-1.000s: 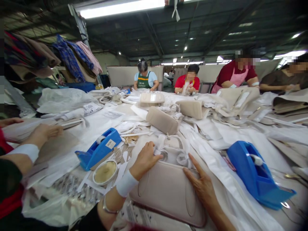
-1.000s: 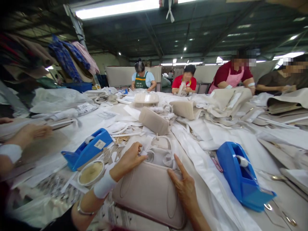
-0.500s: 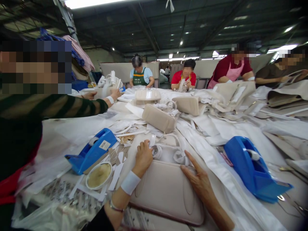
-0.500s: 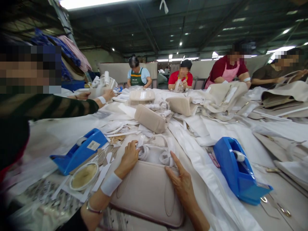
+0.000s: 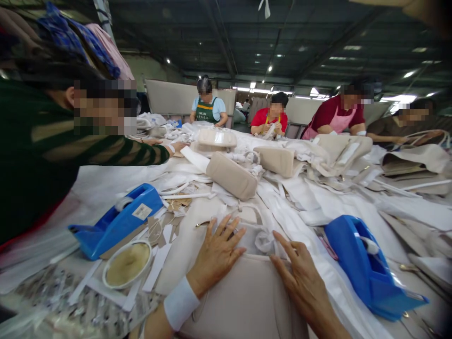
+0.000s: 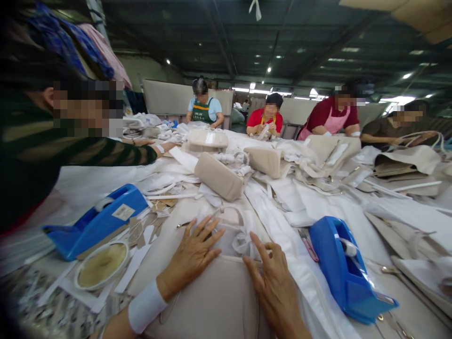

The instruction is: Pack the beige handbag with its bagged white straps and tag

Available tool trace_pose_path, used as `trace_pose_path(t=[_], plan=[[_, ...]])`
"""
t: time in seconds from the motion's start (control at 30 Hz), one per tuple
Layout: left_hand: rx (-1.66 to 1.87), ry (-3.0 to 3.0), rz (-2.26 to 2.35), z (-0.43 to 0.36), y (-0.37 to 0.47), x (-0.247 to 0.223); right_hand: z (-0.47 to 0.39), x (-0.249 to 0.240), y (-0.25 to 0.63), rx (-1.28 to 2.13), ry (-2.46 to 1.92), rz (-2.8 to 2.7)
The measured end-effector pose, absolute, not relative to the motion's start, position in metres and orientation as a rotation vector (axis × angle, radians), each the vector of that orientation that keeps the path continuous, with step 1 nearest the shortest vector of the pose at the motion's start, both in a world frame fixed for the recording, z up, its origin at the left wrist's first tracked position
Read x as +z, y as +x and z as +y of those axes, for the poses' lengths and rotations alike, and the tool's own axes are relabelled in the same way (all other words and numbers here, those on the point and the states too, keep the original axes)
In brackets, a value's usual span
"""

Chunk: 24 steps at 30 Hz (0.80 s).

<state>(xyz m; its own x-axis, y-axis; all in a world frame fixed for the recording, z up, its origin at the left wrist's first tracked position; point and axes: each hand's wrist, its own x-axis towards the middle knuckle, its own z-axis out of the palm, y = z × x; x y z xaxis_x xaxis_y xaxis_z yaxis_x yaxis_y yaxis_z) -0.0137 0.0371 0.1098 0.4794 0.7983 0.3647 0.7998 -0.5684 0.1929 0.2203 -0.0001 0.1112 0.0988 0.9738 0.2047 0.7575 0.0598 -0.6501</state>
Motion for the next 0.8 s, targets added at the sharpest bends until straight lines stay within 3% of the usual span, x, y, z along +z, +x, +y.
trace_pose_path(t=[0.1, 0.33, 0.4, 0.5, 0.57, 0.8], plan=[[-0.658, -2.685, -1.469, 0.038, -0.014, 0.107, 0.024, 0.128, 0.214, 0.566, -1.827, -1.618], [-0.717, -2.683, -1.477, 0.038, -0.015, 0.103, 0.059, 0.129, 0.217, 1.369, -1.566, -1.213], [-0.726, -2.679, -1.473, 0.038, -0.014, 0.103, 0.057, 0.129, 0.222, 1.151, -1.665, -1.39], [-0.691, -2.661, -1.456, 0.038, -0.014, 0.102, 0.052, 0.136, 0.215, 0.281, -1.768, -1.81], [-0.645, -2.64, -1.454, 0.039, -0.014, 0.101, 0.051, 0.139, 0.198, -0.086, -1.648, -1.974], [-0.673, -2.609, -1.563, 0.037, -0.012, 0.097, 0.055, 0.103, 0.138, -0.185, -1.313, -2.239]])
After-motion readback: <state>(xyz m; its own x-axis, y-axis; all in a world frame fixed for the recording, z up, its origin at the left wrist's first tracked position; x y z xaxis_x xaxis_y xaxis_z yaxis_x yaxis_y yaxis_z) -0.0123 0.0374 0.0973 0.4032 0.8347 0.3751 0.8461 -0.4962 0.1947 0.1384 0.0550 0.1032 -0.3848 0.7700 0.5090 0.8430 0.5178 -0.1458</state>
